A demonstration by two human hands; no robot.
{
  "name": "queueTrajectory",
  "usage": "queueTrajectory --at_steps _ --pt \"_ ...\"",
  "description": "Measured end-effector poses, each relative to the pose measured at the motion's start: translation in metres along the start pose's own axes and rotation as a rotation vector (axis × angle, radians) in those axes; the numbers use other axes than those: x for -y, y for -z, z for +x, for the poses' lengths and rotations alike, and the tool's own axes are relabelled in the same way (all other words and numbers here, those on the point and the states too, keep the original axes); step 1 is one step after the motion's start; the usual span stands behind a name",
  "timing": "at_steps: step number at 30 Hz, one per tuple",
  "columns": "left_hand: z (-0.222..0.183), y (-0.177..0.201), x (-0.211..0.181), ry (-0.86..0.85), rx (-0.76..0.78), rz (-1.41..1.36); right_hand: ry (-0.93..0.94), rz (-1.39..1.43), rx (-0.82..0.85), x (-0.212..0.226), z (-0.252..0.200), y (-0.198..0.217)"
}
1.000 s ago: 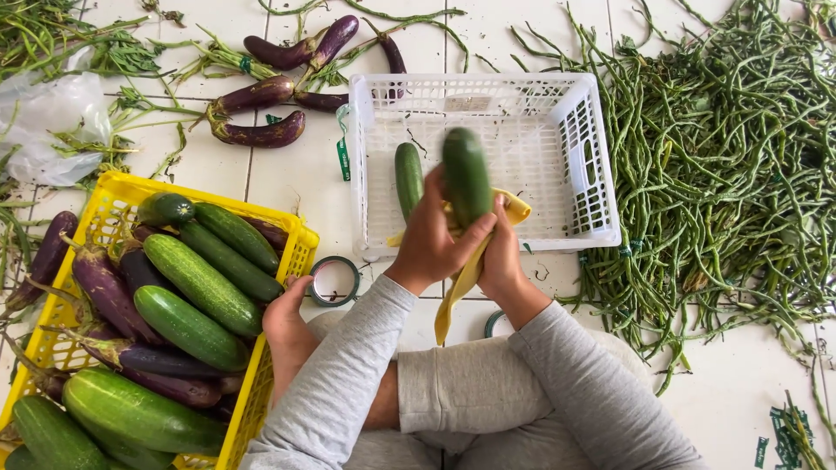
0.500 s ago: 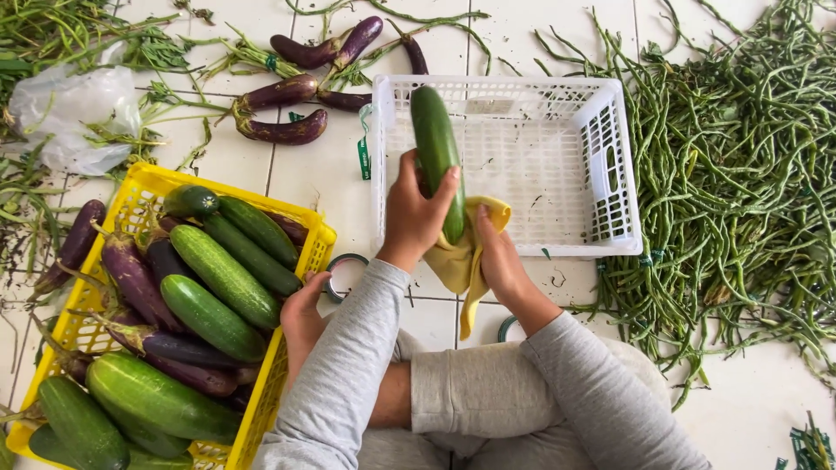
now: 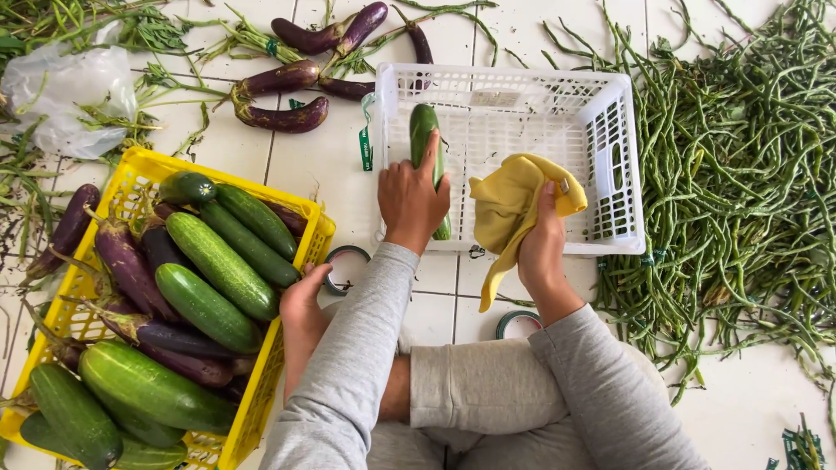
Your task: Cleaning harvested cucumbers by wiping them with a cloth and transferring them from a bulk bin to a sorting crate.
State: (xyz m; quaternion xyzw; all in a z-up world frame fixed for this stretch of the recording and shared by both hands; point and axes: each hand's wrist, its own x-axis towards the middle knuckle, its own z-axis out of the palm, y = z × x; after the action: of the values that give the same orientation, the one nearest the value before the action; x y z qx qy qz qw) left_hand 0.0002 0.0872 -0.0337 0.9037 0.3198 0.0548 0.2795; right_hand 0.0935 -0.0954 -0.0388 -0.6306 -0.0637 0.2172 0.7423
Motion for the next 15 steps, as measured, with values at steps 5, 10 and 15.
queueTrajectory --at_steps 5,10,15 --pt "0.004 -0.024 0.011 0.047 0.054 0.15 0.002 -0.027 0.02 0.006 -0.006 -0.008" --pt "0.009 -0.046 0.021 0.092 0.103 0.304 0.008 -0.048 0.042 0.011 -0.011 -0.018" --pt "0.01 -0.068 0.027 0.126 0.111 0.365 0.038 -0.081 0.069 0.012 -0.014 -0.018"
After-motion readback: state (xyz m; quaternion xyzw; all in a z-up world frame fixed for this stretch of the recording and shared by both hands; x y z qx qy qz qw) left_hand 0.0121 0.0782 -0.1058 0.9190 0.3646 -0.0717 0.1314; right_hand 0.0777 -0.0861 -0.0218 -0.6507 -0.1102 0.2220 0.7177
